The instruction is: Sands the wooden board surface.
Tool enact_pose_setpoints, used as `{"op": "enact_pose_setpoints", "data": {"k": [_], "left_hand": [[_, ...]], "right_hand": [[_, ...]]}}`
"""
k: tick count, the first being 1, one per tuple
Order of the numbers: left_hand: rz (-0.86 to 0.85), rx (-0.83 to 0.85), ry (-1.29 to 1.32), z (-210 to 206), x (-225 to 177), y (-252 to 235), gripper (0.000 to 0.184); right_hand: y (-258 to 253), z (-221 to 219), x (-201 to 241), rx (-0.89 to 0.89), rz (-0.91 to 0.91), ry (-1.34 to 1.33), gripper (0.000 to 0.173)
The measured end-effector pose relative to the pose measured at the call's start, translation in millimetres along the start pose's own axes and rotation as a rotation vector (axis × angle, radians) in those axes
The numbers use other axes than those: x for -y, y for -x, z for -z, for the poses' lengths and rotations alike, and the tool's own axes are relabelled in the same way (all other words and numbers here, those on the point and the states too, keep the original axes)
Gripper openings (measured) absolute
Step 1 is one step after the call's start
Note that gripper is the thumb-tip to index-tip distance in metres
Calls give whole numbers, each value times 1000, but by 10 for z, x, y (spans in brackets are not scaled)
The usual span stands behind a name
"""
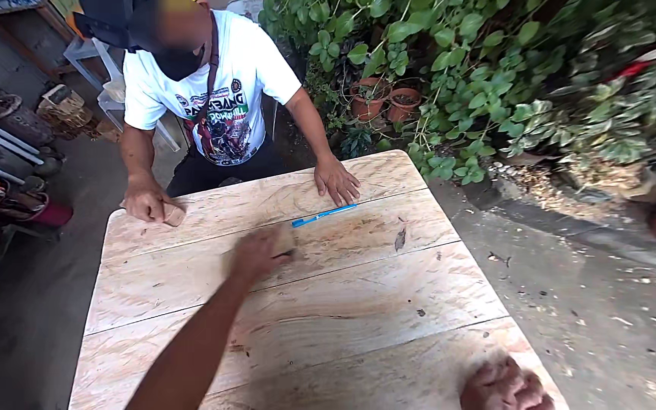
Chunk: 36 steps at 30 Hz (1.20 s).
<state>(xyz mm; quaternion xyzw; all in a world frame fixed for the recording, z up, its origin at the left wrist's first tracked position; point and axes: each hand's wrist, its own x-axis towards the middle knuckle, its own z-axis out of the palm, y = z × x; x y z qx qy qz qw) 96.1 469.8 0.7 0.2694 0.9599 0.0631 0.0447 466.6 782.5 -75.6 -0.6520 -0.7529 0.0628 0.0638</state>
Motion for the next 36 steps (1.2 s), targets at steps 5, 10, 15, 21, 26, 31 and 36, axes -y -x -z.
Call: {"op": "enact_pose_setpoints", "data": {"k": [5,10,15,21,26,31,36], "left_hand": [[255,115,-64,348,943,439,95],[-45,160,-25,165,-526,22,86],[-203,278,14,-30,-2307,-737,84],[-241,147,21,-98,-1436,-457,84],[20,13,-80,106,432,396,93],[-166,-33,-33,113,6,340,87],[-267,223,-2,-14,-1982,-606,83]], "right_hand": [[7,-8,50,19,-20,-7,54],[5,-58,36,5,-7,-47,55],[3,-66,17,5,6,-69,55],[12,-44,8,5,27,-104,56],[11,-52,49,29,6,-120,53],[2,-35,74,31,15,-134,55],[-3,-45,75,28,11,-124,54]]}}
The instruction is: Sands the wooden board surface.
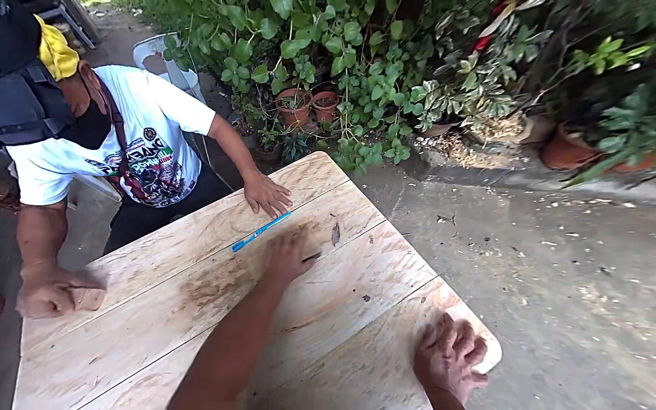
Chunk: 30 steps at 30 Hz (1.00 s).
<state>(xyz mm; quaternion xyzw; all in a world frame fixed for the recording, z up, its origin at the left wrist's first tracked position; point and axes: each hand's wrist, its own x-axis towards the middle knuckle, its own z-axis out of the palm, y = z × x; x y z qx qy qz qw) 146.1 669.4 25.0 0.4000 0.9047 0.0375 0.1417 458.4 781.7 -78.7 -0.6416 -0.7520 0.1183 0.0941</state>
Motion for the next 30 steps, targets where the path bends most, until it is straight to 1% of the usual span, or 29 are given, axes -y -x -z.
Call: {"op": "enact_pose_setpoints", "data": {"k": [1,3,4,6,8,9,11,13,15,16,17,18,20,22,24,26,28,30], "left_hand": [[13,31,11,31,-229,-262,83],[15,40,-1,18,-490,-631,84],[9,40,-18,6,-524,-708,85],[-2,49,-18,14,-431,-657,87],[4,30,-6,-12,-139,-371,88],[14,-8,-7,-60,96,-138,88],[69,-100,-23,-168,687,435,87],[172,-180,-51,-241,1312,1029,87],[285,-207,-66,-247,1811,1512,91],[305,-230,-81,-240,1969,1644,93],[290,-261,-89,-227,2021,1688,94],[274,-257,-73,-189,1947,1649,93],[209,-188,-43,-99,1513,1337,89],[114,-91,-28,-63,874,795,85],[62,-3,9,-9,192,174,84],[42,52,36,52,-311,-303,83],[30,68,23,52,-515,-556,84],[-5,76,6,45,-406,-525,86]], "right_hand": [[4,-5,2,-6,-2,4,54],[-3,-6,-13,-12,1,13,53],[-3,-3,-13,-13,3,17,53],[-3,8,-14,-15,5,30,53],[-4,13,-20,-18,7,36,53],[2,11,-22,-23,10,32,53],[13,25,-6,6,1,21,54],[13,32,-4,30,-14,26,54],[14,20,-13,23,-8,31,54],[14,15,-11,14,-3,28,54],[18,16,-11,5,1,26,54],[24,19,-10,-1,6,19,54],[24,8,-8,-16,16,6,54],[36,-7,-18,-21,14,5,53],[15,-7,-14,-32,11,9,53],[14,0,-17,-26,8,25,53],[17,0,-13,-26,9,29,53],[26,-1,-17,-32,19,28,53]]}}
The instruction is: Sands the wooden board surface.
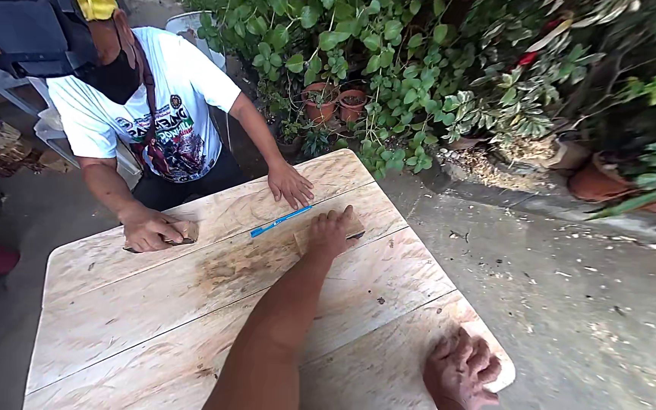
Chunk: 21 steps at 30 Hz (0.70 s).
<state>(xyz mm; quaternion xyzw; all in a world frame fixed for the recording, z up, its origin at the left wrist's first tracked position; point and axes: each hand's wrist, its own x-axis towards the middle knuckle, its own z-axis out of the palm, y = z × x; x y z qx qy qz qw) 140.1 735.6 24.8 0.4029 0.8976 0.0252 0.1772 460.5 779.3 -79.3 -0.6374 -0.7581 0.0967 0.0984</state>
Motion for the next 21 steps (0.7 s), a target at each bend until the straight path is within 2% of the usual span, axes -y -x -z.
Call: {"op": "enact_pose_setpoints", "data": {"k": [2,4,8,10,12,14,17,19,21], "left_hand": [[-26,-63,12,-107,411,272,87],[24,-177,1,-310,1092,793,87],[306,-182,-52,-323,2420,2039,93],[388,-161,-52,-287,2700,2351,95],[399,-143,-20,-227,2512,2312,93],[271,-181,-14,-228,2043,1984,87],[57,-138,1,-245,1056,1125,82],[6,-73,28,-164,443,567,83],[-14,-30,38,-79,107,210,84]], "right_hand": [[-10,15,4,0,2,4,54],[-7,30,7,17,-4,2,54],[-13,34,18,34,-31,-9,54],[-39,26,19,37,-35,-18,54],[-36,30,22,51,-44,-15,55],[-32,37,35,58,-48,-17,55],[-37,11,19,30,-49,-22,54],[-35,-17,7,17,-47,-5,54],[-24,-24,-7,3,-36,2,54]]}}
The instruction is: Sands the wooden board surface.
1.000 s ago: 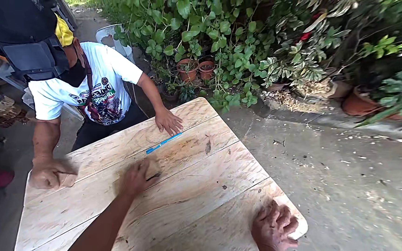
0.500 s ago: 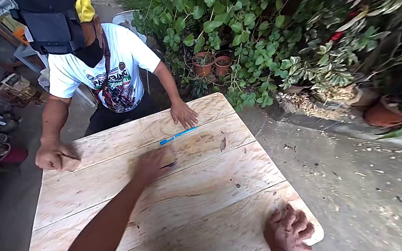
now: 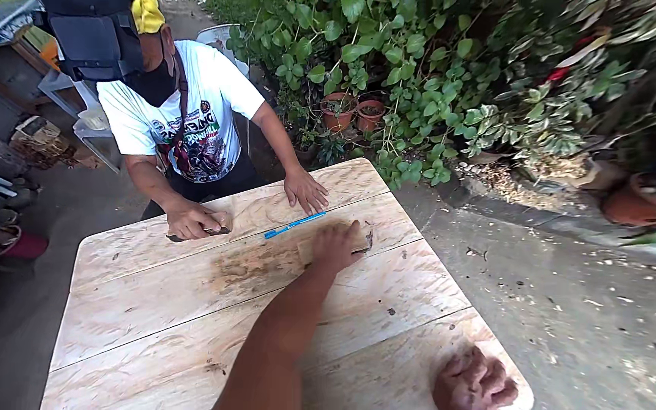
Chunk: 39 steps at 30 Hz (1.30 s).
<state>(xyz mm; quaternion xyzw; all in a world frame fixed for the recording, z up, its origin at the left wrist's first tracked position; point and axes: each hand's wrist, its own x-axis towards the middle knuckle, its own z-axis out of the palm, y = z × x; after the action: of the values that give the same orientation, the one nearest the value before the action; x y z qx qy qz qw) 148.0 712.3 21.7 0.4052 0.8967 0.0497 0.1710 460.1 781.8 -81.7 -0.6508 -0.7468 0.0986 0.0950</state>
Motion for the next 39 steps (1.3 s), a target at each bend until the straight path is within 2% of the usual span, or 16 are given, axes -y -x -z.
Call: {"op": "enact_pose_setpoints", "data": {"k": [2,4,8,10,12,15,17,20,23,25,28,30,32,35,37,39], "left_hand": [[-39,10,-28,21,-1,-100,86],[-44,-12,-25,-7,294,91,87],[147,-187,-61,-132,1473,1073,86],[283,-194,-82,-100,2084,1634,91],[369,-193,-104,-65,2427,1974,94],[344,-165,-74,-2,2165,1884,91],[180,-183,-86,-39,1658,1519,86],[-5,-97,-67,-80,672,677,83],[7,-4,-28,6,-37,-3,85],[6,20,-51,22,-158,-185,86],[-32,-33,-38,-20,206,40,87],[17,-147,-39,-138,780,482,85],[154,-232,-67,-171,1495,1072,86],[356,-212,-85,-106,2371,1933,93],[357,-239,-101,-99,2544,2163,95],[318,-224,-74,-57,2281,2040,91]], "right_hand": [[5,36,11,9,3,6,53],[17,59,18,17,6,14,53],[12,60,4,39,-7,18,54],[10,55,12,57,-12,18,54],[6,66,24,76,-16,18,55],[13,77,41,71,-13,0,55],[27,50,42,55,-10,-9,55],[24,77,48,49,-6,-17,54],[30,54,28,4,12,-26,54],[40,31,-1,-12,25,-32,53],[33,34,-11,-2,34,-27,54],[34,48,-11,14,32,-27,55],[37,25,1,20,26,-26,55],[28,28,13,29,15,-28,54],[22,40,28,36,0,-25,54],[23,49,39,45,-8,-12,54]]}}
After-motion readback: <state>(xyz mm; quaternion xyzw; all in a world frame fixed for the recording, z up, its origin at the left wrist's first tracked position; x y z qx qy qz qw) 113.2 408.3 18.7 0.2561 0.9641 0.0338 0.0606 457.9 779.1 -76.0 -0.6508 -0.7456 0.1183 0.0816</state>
